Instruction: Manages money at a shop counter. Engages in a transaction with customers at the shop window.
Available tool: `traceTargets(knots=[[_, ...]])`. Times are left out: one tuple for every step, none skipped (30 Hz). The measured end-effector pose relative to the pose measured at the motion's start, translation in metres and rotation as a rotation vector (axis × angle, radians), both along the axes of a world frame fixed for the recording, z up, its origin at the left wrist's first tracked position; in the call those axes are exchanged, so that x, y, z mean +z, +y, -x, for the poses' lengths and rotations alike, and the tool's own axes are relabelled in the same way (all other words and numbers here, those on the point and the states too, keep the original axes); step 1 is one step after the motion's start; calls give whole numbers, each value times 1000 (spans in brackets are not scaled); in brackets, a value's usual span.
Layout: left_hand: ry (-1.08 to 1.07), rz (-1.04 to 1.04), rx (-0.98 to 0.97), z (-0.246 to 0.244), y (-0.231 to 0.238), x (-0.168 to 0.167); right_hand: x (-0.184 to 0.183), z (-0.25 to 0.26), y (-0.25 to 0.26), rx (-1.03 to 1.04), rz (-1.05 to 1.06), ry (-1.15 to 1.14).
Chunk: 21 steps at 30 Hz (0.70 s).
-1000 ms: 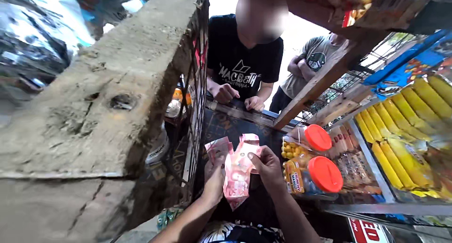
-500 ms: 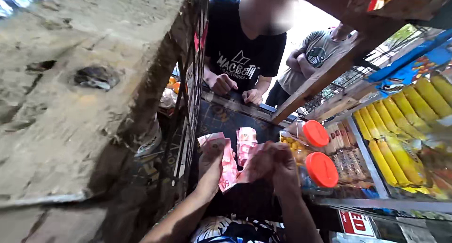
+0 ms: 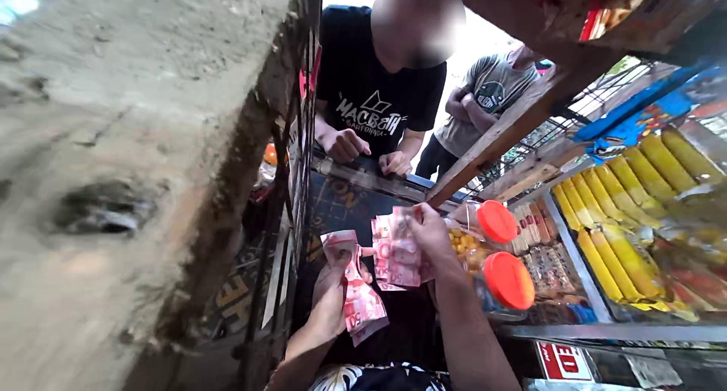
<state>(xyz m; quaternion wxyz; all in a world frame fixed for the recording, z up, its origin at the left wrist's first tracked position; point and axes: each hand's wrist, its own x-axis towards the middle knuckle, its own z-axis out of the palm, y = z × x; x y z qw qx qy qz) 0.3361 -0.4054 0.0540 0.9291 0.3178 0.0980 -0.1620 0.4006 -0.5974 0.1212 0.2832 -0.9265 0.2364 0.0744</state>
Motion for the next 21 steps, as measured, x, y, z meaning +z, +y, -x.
traceTargets(knots=[[19,-7,9,0,0,2,-8,-2,1,-6,50,60],[43,-17,14,0,0,5,-15,-1,3,-16,98,84],[74,-35,19,0,-1,7,-20,0,5,-31,147,84],[104,-62,24,0,-2,8,-22,1,7,-44,201,71],[120,-98,26,0,-2,9,-21,4,9,-48,251,49],[124,-150,31,0,-2,9,-17,8,11,-36,279,-11],[113,-205,42,0,-2,10,-13,15,12,-7,268,-125],[87,-247,55,0,-2,10,-8,22,14,40,209,-264],[56,-271,67,1,-1,10,-3,31,16,101,101,-375],[29,-279,79,2,-1,10,0,41,21,170,-30,-440],[5,-279,85,2,0,9,2,51,28,245,-169,-464],[-14,-276,82,2,0,8,1,60,35,308,-283,-474],[-26,-274,76,3,0,7,-4,68,42,342,-366,-494],[-32,-265,77,4,0,7,-11,73,47,358,-420,-539],[-34,-248,84,4,1,8,-17,76,50,355,-481,-589],[-36,-224,97,5,1,8,-20,78,50,337,-569,-616],[-37,-198,123,5,1,7,-18,79,49,298,-680,-612],[-44,-193,140,5,1,7,-14,80,47,244,-801,-585],[-53,-207,159,5,1,7,-10,81,45,191,-902,-551],[-69,-231,161,5,1,8,-6,82,43,151,-978,-511],[-86,-270,154,6,1,9,-3,82,41,141,-1027,-475]])
